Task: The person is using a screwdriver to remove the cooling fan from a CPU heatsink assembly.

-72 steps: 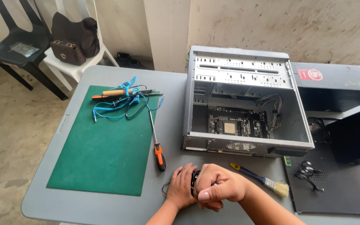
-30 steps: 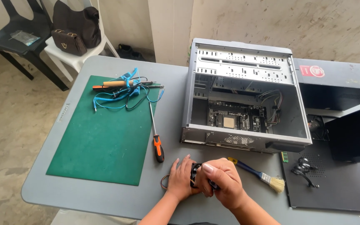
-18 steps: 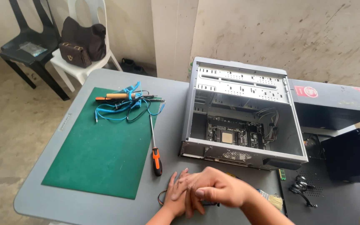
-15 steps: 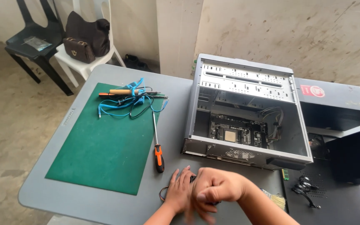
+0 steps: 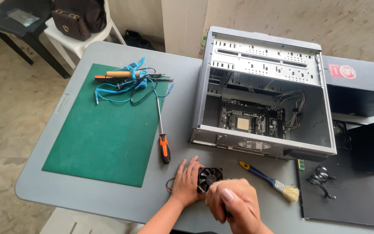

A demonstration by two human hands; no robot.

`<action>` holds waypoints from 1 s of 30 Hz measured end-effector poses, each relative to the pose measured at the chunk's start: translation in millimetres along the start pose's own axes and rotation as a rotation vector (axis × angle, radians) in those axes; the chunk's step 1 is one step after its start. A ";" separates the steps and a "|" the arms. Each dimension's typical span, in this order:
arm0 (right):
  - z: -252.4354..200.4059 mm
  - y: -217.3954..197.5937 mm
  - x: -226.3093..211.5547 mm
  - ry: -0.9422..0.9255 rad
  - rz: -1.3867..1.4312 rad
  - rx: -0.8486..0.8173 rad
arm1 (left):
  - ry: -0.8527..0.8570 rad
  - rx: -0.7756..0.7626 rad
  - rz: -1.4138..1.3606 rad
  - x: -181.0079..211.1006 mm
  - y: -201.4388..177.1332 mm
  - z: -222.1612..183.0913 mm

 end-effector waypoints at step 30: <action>-21.7 -3.0 11.2 -0.016 -0.037 0.307 | 0.077 0.152 0.121 -0.7 0.7 -2.2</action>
Point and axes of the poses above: each hand's wrist, its own z-axis towards the middle knuckle, its own y-axis out of the palm, x = y × z, the point moved 2 cm from there along z, towards the middle knuckle, and after that the axes turned 2 degrees about y, right-handed, at the moved point
